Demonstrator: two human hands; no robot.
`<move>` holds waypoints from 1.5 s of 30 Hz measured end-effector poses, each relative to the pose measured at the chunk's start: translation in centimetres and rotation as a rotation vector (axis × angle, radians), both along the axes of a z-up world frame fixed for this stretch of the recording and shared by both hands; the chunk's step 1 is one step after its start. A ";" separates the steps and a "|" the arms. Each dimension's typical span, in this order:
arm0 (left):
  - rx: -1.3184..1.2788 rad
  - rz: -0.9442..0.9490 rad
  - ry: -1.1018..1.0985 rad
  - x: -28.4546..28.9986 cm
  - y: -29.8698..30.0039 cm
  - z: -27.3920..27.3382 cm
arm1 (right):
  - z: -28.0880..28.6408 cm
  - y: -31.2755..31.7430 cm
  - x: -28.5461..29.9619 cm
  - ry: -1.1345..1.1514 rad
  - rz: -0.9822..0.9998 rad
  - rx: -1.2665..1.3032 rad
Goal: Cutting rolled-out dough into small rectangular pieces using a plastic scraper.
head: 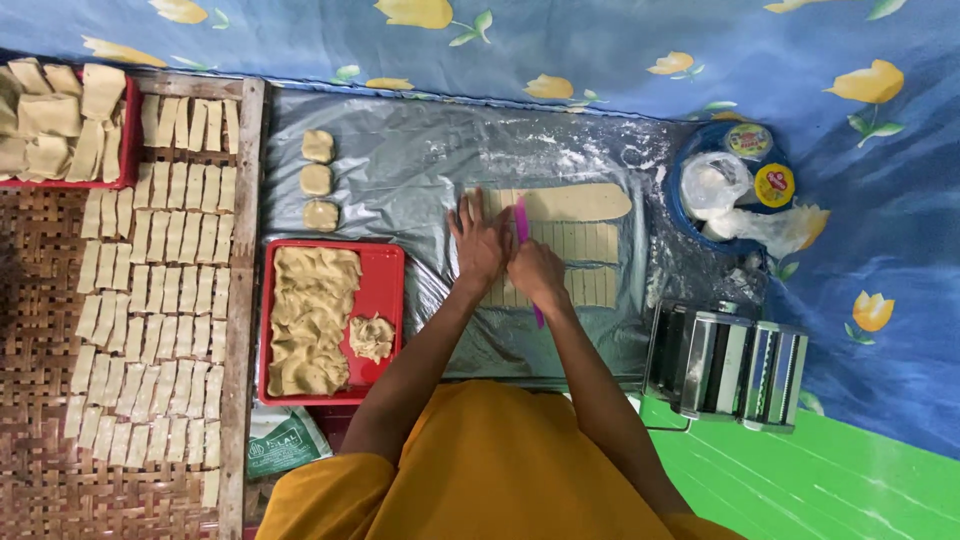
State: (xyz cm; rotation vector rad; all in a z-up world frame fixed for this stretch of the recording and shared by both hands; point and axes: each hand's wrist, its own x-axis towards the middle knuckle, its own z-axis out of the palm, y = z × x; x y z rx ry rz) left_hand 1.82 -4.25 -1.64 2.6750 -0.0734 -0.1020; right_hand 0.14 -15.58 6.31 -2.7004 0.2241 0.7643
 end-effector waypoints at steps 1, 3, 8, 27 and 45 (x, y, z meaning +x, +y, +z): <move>0.001 -0.001 -0.002 -0.1 0.0 -0.1 | 1.2 0.1 -0.4 -0.002 -0.001 0.001; -0.021 0.004 -0.043 -0.2 -0.1 -0.4 | 3.6 0.3 -1.0 -0.004 0.009 0.118; -0.022 0.019 -0.046 -0.5 0.0 0.9 | 2.8 -0.6 -1.1 -0.011 0.064 0.129; -0.005 -0.008 0.017 1.4 -1.3 4.6 | 1.9 -2.6 1.6 -0.091 -0.044 0.056; 0.023 -0.020 0.071 1.9 -1.8 3.4 | 1.2 -1.9 3.4 -0.046 -0.038 0.030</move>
